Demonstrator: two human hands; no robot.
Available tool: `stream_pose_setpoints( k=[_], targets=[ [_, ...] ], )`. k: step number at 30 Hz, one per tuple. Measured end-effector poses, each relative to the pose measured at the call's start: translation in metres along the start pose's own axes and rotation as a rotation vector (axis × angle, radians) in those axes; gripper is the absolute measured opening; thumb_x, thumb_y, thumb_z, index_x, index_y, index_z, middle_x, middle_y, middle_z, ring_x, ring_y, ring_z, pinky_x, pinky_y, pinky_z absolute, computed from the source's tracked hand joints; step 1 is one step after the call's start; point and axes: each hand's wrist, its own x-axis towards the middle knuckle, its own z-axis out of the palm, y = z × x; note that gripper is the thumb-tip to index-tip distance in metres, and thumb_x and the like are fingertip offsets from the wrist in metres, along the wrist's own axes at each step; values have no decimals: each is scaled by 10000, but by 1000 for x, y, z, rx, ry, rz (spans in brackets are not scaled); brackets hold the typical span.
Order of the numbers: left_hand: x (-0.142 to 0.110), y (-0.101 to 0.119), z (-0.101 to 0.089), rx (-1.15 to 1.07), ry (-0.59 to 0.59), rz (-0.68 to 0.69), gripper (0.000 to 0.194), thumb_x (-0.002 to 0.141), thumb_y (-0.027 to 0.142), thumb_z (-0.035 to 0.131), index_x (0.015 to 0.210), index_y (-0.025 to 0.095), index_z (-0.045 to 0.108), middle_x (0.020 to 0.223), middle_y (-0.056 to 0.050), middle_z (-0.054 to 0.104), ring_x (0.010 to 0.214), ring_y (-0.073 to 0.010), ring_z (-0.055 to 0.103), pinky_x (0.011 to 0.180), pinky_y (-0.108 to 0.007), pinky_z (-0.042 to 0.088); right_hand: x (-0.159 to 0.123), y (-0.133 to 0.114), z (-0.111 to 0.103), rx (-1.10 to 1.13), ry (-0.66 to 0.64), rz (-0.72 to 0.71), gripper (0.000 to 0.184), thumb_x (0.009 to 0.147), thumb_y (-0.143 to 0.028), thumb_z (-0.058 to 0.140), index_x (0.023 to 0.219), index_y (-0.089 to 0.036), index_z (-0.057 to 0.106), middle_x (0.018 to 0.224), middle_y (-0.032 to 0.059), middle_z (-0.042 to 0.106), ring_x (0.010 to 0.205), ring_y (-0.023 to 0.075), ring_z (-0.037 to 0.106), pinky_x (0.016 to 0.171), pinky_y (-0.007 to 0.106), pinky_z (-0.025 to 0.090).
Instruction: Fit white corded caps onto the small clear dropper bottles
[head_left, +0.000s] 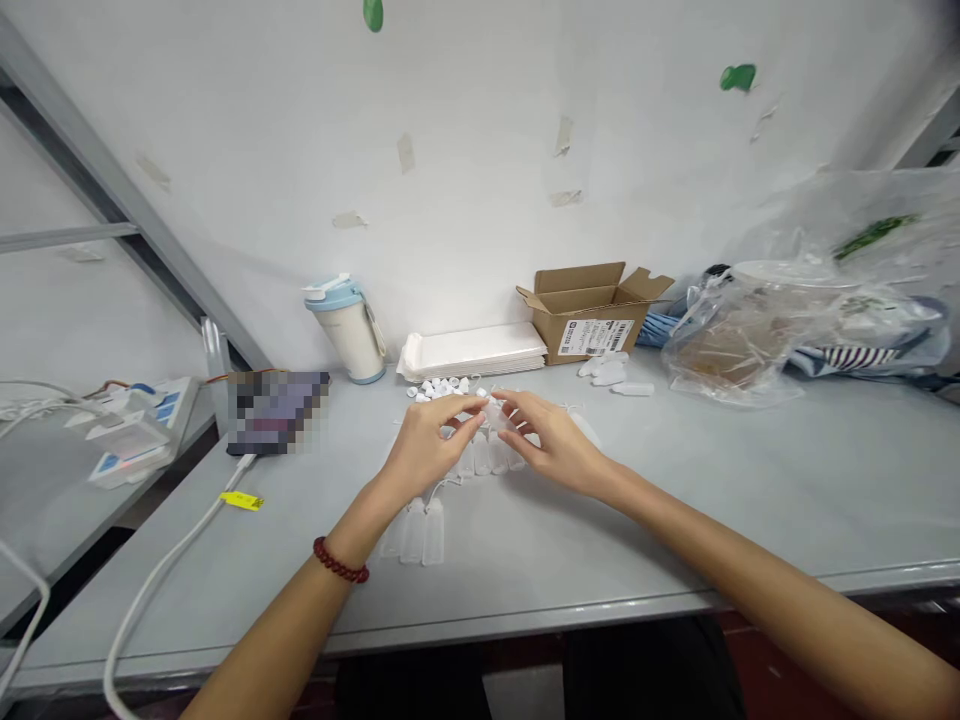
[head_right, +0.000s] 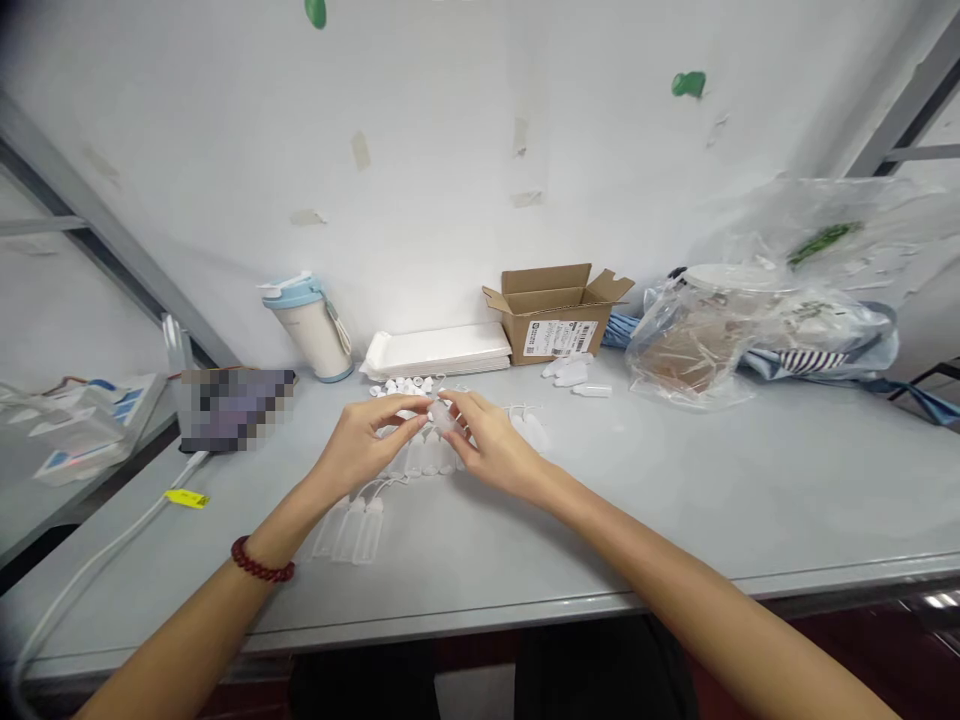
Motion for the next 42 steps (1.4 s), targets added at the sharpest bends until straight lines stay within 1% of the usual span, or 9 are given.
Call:
stream_pose_setpoints(
  k=[5, 8, 15, 18, 21, 26, 31, 36, 42],
  targets=[
    [-1, -5, 1, 115, -109, 180, 423, 824, 255, 575, 1243, 193, 559, 1297, -73, 566, 1221, -236, 503, 1041, -434, 410, 1, 1, 2, 73, 33, 85, 395, 861, -250, 472, 1251, -201, 442, 1048, 106, 581, 829, 176, 586, 701, 355, 541],
    [-2, -6, 1, 150, -144, 208, 472, 841, 271, 559, 1301, 190, 500, 1352, -72, 513, 1291, -226, 426, 1088, -448, 349, 2, 0, 3, 128, 56, 145, 362, 846, -255, 483, 1202, -187, 483, 1059, 108, 584, 884, 190, 582, 710, 347, 529],
    [1, -7, 1, 180, -192, 165, 476, 841, 294, 566, 1304, 209, 499, 1370, -70, 494, 1319, -242, 379, 1093, -475, 325, 5, -6, -3, 403, 6, 378, 339, 825, -253, 503, 1157, -186, 478, 1095, 88, 568, 768, 146, 635, 691, 312, 503],
    [5, -5, -4, 239, -98, 145, 353, 838, 286, 571, 1185, 228, 602, 1314, -69, 544, 1283, -263, 407, 1050, -498, 364, 5, -6, -2, 481, -10, 403, 319, 821, -248, 510, 1134, -191, 478, 1083, 78, 563, 780, 149, 646, 720, 319, 505],
    [3, 2, -9, 305, 28, 217, 302, 829, 263, 583, 1122, 201, 620, 1223, -86, 585, 1183, -250, 469, 999, -475, 414, 4, -7, 1, 516, -25, 407, 312, 817, -260, 522, 1119, -192, 478, 1046, 67, 565, 789, 155, 648, 731, 326, 507],
    [-11, 14, -9, 444, -71, 370, 396, 783, 318, 652, 1134, 155, 568, 1167, -107, 590, 1129, -266, 456, 944, -450, 452, -1, -14, 9, 520, -37, 398, 284, 794, -275, 545, 1054, -175, 489, 990, 40, 550, 720, 140, 641, 690, 316, 497],
    [-28, 20, -15, 537, -72, 423, 408, 782, 336, 651, 1121, 134, 548, 1152, -122, 591, 1116, -274, 457, 942, -446, 449, -9, -27, 16, 586, -47, 441, 262, 776, -296, 567, 987, -178, 466, 965, 22, 523, 719, 133, 642, 734, 331, 498],
    [-50, 26, -22, 508, -113, 388, 332, 815, 309, 606, 1110, 165, 550, 1136, -107, 602, 1095, -266, 475, 915, -438, 460, -19, -36, 24, 628, -101, 429, 277, 766, -329, 594, 959, -182, 459, 983, 41, 536, 738, 139, 627, 737, 345, 505],
    [-79, 26, -23, 372, -123, 241, 373, 759, 301, 668, 1092, 185, 548, 1082, -88, 613, 1077, -247, 474, 938, -436, 437, -25, -40, 30, 743, -313, 503, 316, 688, -252, 684, 905, -172, 468, 872, 24, 578, 730, 146, 625, 715, 328, 510]
  ],
)
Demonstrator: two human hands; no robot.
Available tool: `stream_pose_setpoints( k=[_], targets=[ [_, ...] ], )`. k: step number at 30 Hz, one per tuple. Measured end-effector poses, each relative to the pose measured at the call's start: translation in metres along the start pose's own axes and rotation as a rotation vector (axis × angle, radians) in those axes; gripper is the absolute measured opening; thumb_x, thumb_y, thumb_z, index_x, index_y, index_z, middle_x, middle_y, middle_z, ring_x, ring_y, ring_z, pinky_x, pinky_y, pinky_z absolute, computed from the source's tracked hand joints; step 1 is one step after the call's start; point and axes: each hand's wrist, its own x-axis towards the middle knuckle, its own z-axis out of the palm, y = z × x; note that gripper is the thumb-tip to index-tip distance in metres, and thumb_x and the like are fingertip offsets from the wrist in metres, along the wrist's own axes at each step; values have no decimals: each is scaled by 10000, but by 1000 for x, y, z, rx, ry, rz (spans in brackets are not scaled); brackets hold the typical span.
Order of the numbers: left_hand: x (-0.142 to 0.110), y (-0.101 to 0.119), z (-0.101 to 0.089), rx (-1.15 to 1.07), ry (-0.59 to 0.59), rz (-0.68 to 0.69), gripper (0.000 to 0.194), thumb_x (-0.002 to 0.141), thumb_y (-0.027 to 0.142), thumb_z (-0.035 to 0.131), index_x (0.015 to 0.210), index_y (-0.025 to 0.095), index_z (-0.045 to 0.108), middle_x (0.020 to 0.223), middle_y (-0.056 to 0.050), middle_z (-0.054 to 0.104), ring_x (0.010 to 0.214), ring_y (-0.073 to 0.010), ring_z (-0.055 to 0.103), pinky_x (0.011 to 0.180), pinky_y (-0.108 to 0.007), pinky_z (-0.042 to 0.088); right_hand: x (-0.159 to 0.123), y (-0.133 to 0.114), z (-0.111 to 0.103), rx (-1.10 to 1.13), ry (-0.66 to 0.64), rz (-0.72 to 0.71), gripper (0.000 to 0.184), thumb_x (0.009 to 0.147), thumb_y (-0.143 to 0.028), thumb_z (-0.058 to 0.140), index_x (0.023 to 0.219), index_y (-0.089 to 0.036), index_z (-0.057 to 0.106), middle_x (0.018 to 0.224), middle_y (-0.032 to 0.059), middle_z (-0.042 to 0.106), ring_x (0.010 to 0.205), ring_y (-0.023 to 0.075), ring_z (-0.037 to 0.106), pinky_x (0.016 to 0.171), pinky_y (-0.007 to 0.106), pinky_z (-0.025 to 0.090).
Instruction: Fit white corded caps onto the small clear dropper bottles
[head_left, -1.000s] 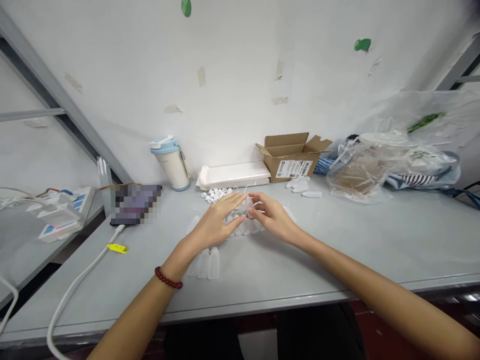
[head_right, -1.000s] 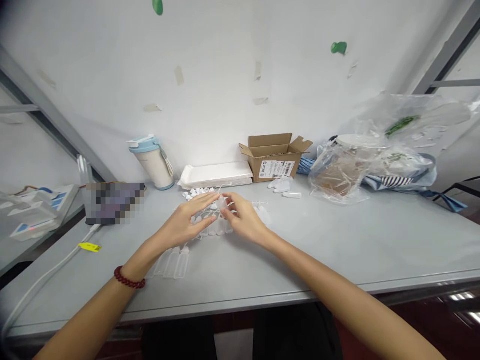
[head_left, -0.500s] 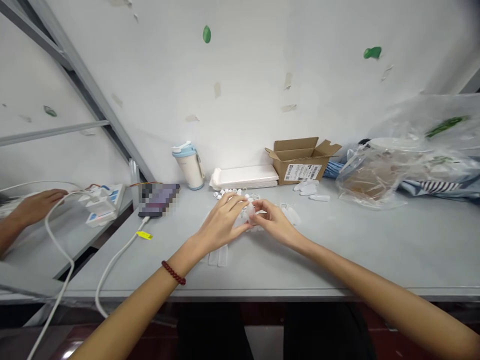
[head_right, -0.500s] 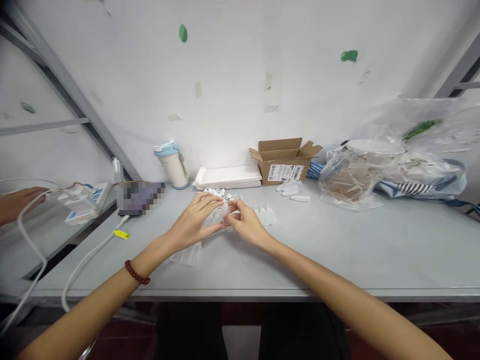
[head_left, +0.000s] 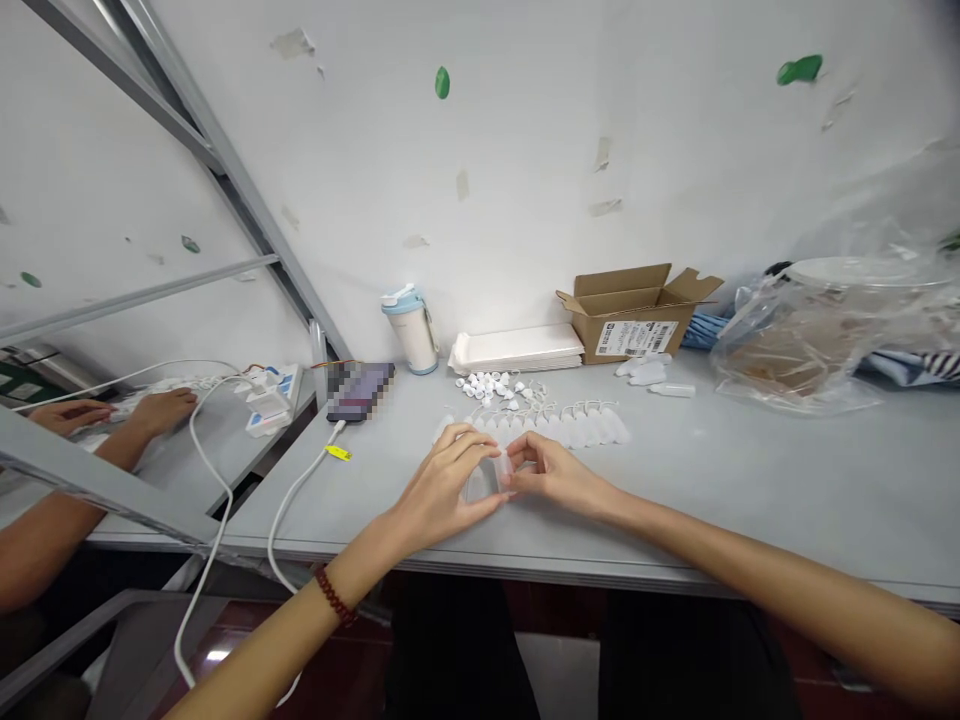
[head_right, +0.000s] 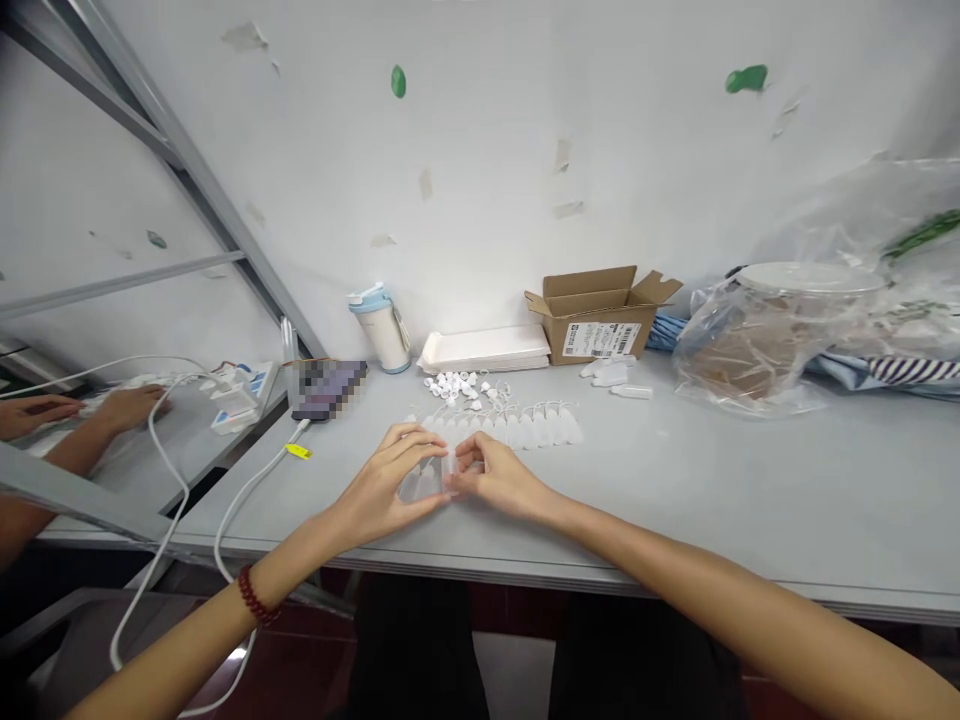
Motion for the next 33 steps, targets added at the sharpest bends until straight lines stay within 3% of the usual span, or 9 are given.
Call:
stream_pose_setpoints(
  k=[6, 9, 33],
  targets=[
    [-19, 5, -4, -117, -128, -66, 370, 703, 234, 677, 1048, 206, 546, 1075, -72, 593, 1074, -236, 478, 940, -410, 423, -5, -8, 1, 34, -338, 157, 422, 711, -337, 704, 963, -172, 409, 682, -22, 615, 570, 148, 658, 583, 281, 515],
    [-20, 3, -8, -153, -207, -93, 402, 685, 213, 668, 1066, 217, 539, 1072, -58, 593, 1085, -235, 467, 951, -401, 417, -6, -14, -2, -28, -417, 232, 426, 746, -386, 670, 990, -160, 403, 614, -28, 618, 470, 139, 633, 487, 239, 490],
    [-11, -14, -5, -185, -269, -137, 379, 713, 246, 661, 1067, 210, 531, 1071, -62, 571, 1089, -243, 442, 941, -413, 417, -3, -19, -10, -114, -429, 278, 425, 831, -393, 588, 1116, -117, 435, 567, -30, 619, 413, 112, 601, 448, 204, 468]
  ],
)
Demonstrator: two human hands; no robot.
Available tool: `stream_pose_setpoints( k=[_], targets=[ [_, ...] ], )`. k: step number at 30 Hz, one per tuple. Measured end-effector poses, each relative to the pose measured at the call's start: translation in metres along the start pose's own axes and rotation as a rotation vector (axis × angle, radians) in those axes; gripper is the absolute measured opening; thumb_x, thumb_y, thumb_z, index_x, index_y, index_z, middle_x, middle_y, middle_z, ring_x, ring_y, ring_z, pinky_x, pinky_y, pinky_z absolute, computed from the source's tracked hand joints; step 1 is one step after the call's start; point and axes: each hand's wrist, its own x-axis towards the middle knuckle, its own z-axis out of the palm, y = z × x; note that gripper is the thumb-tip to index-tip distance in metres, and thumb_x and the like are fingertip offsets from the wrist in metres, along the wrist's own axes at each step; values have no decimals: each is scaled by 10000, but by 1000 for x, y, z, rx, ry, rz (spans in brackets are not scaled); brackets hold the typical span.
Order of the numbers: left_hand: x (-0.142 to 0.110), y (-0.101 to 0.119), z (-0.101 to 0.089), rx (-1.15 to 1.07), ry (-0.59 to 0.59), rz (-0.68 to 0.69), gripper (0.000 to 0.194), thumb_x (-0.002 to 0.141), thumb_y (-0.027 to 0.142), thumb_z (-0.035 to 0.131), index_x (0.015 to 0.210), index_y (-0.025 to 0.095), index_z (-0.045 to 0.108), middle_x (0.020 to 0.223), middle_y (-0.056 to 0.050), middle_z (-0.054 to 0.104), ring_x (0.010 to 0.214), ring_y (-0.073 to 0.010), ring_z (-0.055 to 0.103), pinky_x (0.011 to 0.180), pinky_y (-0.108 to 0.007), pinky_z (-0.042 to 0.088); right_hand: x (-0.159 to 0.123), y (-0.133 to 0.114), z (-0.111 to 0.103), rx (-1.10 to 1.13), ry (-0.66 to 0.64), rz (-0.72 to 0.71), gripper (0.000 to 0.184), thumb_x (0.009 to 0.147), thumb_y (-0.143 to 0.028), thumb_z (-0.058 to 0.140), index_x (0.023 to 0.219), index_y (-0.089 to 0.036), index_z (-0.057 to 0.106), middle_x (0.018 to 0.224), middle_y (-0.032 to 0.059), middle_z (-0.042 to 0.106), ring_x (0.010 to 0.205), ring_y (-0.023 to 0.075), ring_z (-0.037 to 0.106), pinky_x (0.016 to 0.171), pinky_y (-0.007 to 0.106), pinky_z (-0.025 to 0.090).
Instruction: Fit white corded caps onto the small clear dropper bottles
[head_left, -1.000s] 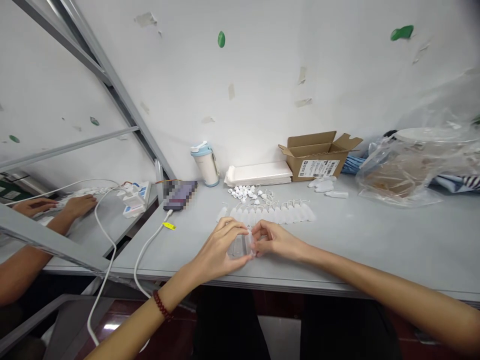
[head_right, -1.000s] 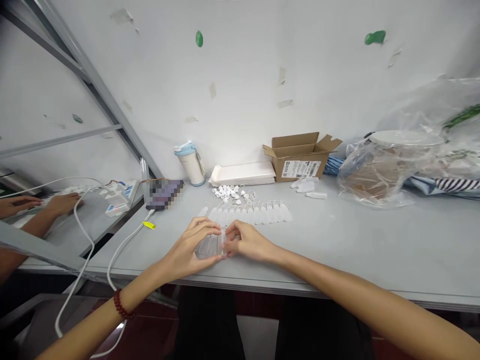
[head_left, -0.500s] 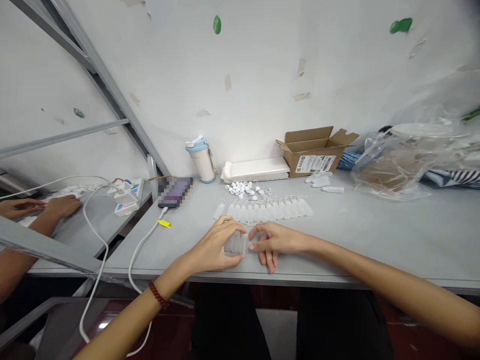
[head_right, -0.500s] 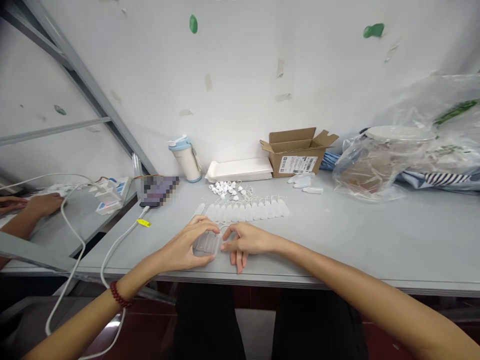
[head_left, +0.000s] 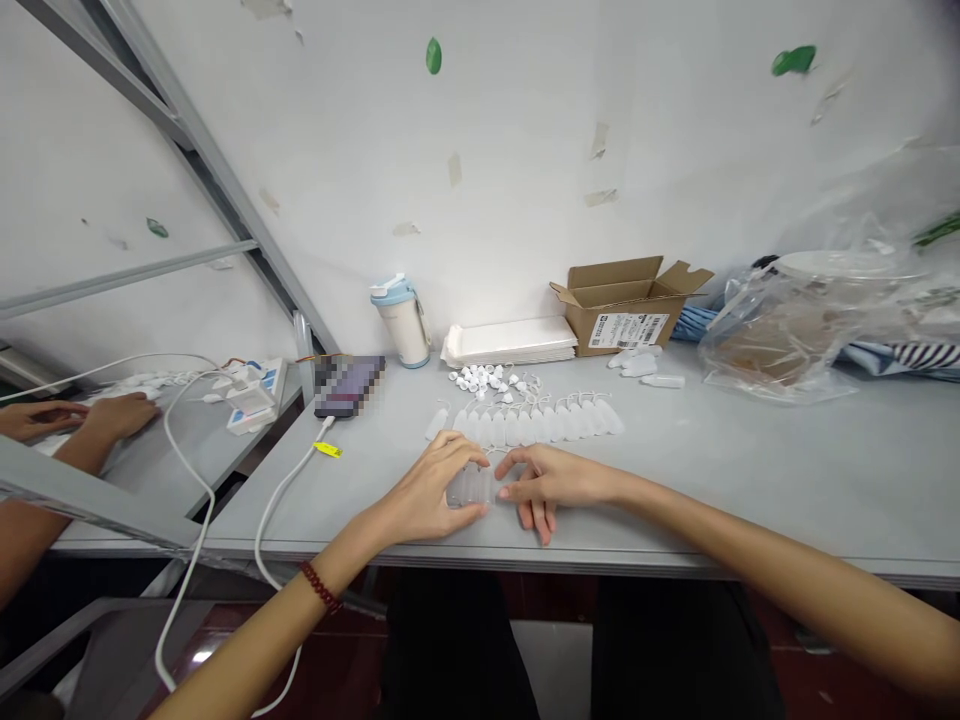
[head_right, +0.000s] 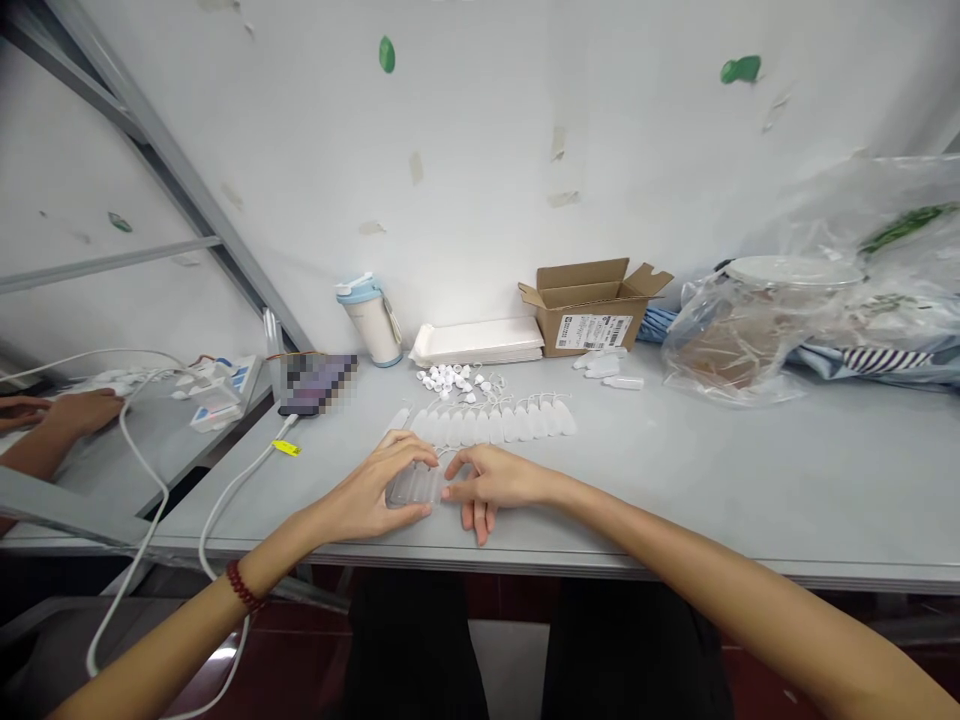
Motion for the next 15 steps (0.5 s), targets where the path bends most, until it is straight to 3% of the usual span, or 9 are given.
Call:
stream_pose_setpoints(
  k=[6, 10, 13, 15],
  targets=[
    [1, 0, 0, 63, 4, 21, 388, 732, 281, 659, 1087, 207, 520, 1081, -73, 557, 1096, -250, 444, 945, -425, 409, 1, 2, -2, -2, 4, 17, 468, 822, -417, 591, 1140, -113, 432, 578, -19, 631, 415, 118, 603, 438, 210, 464],
    [2, 1, -6, 111, -3, 36, 462, 716, 397, 688, 1096, 191, 524, 1090, -87, 561, 1102, -259, 438, 956, -431, 397, 0, 1, -10, -29, -37, -15, 451, 808, -445, 595, 1094, -120, 469, 601, -7, 643, 441, 124, 617, 443, 214, 471],
    [9, 3, -15, 103, 75, 24, 400, 766, 431, 632, 1071, 190, 536, 1083, -86, 579, 1095, -251, 448, 950, -424, 399, -11, -8, -25, -92, -28, -45, 426, 788, -479, 603, 1007, -122, 530, 606, 9, 650, 449, 128, 618, 444, 222, 471],
    [22, 2, -22, 84, 177, 1, 296, 824, 394, 562, 1044, 197, 545, 1068, -78, 596, 1075, -238, 468, 933, -411, 410, -21, -15, -40, -141, 76, -72, 403, 777, -496, 606, 932, -127, 560, 625, 23, 659, 461, 128, 620, 455, 225, 468]
  ],
)
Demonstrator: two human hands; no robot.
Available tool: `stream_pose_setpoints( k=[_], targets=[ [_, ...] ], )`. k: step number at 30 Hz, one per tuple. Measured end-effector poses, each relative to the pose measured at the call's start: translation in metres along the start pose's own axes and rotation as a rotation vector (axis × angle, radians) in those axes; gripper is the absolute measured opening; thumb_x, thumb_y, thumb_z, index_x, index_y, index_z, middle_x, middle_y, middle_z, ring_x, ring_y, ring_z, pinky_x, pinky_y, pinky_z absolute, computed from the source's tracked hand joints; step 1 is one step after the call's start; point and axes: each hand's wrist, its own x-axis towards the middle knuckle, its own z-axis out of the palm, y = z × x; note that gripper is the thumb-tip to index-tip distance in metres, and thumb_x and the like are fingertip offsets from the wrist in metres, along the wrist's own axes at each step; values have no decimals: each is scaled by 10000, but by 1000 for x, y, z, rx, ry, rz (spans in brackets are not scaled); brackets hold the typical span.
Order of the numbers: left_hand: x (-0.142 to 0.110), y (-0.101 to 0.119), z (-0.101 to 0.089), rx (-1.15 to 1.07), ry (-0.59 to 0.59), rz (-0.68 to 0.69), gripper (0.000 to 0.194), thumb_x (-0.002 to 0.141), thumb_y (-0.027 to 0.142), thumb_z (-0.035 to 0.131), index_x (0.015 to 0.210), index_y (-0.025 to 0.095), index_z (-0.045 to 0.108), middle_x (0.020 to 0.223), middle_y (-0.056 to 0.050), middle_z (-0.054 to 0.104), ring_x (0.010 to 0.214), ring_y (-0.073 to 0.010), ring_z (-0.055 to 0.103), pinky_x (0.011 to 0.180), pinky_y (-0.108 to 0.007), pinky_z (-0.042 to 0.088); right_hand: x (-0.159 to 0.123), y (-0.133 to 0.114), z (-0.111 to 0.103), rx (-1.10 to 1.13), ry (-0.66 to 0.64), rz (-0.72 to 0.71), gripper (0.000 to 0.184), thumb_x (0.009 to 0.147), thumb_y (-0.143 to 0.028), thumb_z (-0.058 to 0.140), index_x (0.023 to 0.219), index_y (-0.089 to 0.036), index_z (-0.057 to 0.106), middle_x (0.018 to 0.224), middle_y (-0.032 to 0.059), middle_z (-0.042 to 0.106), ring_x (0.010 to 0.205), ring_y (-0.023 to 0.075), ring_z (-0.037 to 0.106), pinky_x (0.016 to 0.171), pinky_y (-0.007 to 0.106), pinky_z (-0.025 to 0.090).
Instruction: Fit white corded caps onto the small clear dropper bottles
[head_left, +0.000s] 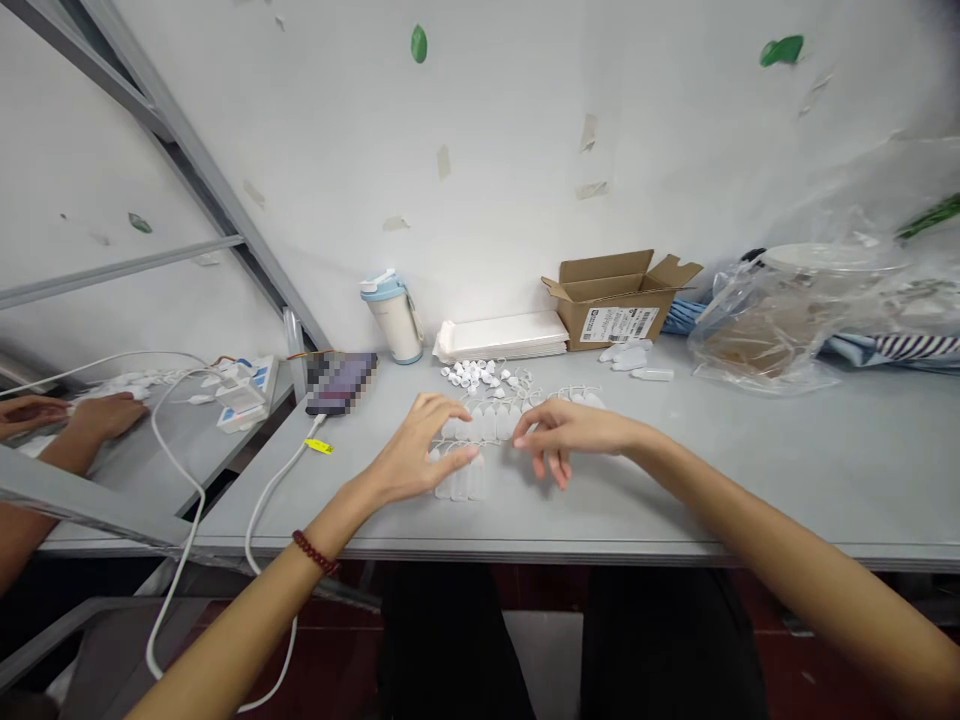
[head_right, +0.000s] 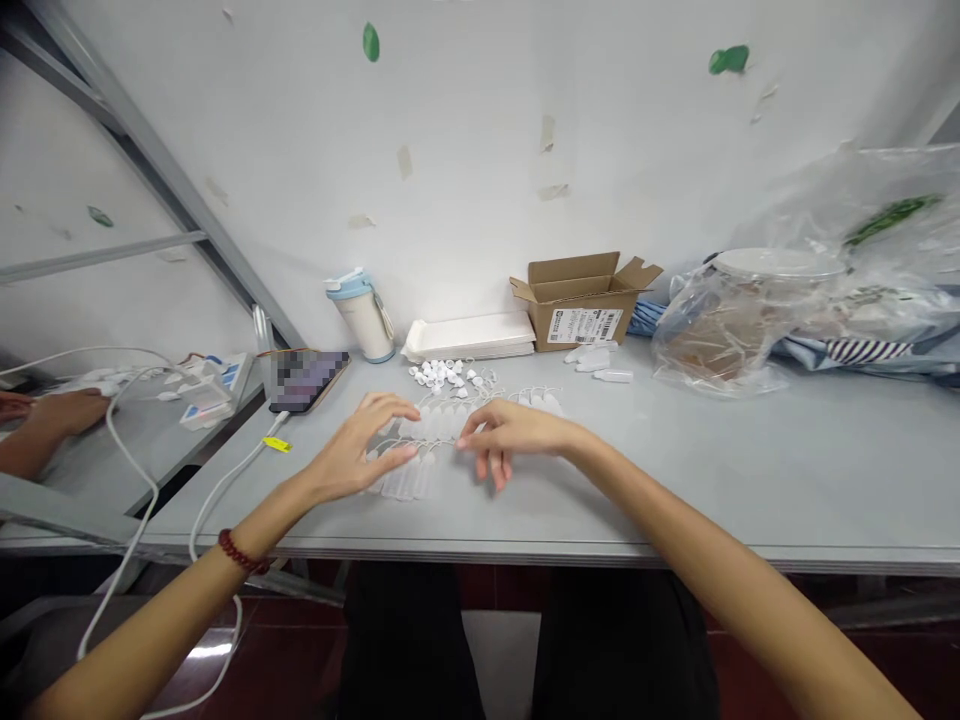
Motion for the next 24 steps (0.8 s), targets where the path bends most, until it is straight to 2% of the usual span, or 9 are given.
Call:
stream_pose_setpoints(
  k=[2, 4, 6, 8, 10, 13, 17, 20, 24],
  targets=[
    [19, -3, 0, 0, 97, -32, 211, 851, 353, 515, 985, 199, 568, 1030, -67, 619, 1056, -231, 488, 932, -409, 409, -8, -2, -20, -27, 131, -32, 359, 783, -485, 600, 870, -139, 570, 646, 32, 664, 463, 127, 616, 459, 230, 462],
    [41, -9, 5, 29, 132, -63, 158, 846, 298, 495, 919, 196, 592, 974, -55, 641, 1026, -231, 507, 894, -397, 430, -13, 2, -41, -96, 297, -53, 302, 807, -442, 578, 851, -144, 570, 675, 50, 671, 470, 126, 608, 474, 241, 457],
    [63, -18, 13, 75, 91, -72, 150, 834, 244, 476, 861, 191, 613, 923, -49, 655, 997, -232, 524, 870, -391, 437, -14, 11, -60, -271, 541, -36, 219, 845, -358, 523, 829, -144, 565, 679, 56, 669, 473, 126, 594, 507, 256, 448],
    [82, -27, 23, 129, 31, -31, 169, 816, 194, 463, 840, 187, 631, 903, -50, 664, 975, -232, 538, 882, -393, 425, -13, 23, -75, -603, 795, 40, 150, 852, -233, 474, 800, -143, 583, 665, 61, 667, 535, 143, 598, 584, 269, 432],
    [98, -34, 32, 175, -42, 2, 179, 798, 165, 473, 833, 186, 647, 899, -49, 672, 952, -230, 550, 882, -389, 419, -11, 34, -86, -873, 931, 159, 158, 826, -150, 456, 802, -143, 611, 745, 94, 684, 715, 200, 625, 629, 278, 404],
    [114, -38, 42, 268, -132, 37, 214, 797, 153, 474, 869, 183, 672, 874, -65, 673, 938, -244, 546, 847, -384, 424, -11, 43, -95, -1036, 940, 274, 210, 820, -121, 437, 886, -147, 635, 897, 116, 690, 853, 234, 611, 633, 279, 376],
    [124, -38, 51, 414, -158, 54, 247, 807, 188, 483, 937, 160, 691, 851, -114, 652, 926, -280, 530, 800, -393, 428, -16, 43, -98, -1079, 943, 323, 253, 823, -109, 436, 974, -148, 635, 1031, 126, 658, 929, 238, 591, 646, 276, 376],
    [128, -41, 58, 430, -187, 72, 264, 791, 186, 500, 968, 181, 696, 874, -118, 640, 949, -287, 521, 787, -386, 427, -19, 45, -101, -1104, 940, 360, 293, 814, -84, 438, 1021, -141, 638, 1082, 149, 627, 1006, 260, 562, 679, 290, 395],
    [131, -44, 60, 390, -220, 105, 219, 780, 174, 511, 870, 174, 710, 870, -113, 639, 944, -277, 513, 768, -367, 427, -24, 51, -110, -1116, 949, 384, 354, 775, -38, 452, 1066, -128, 632, 1098, 170, 611, 1046, 279, 543, 730, 313, 415]
  ],
)
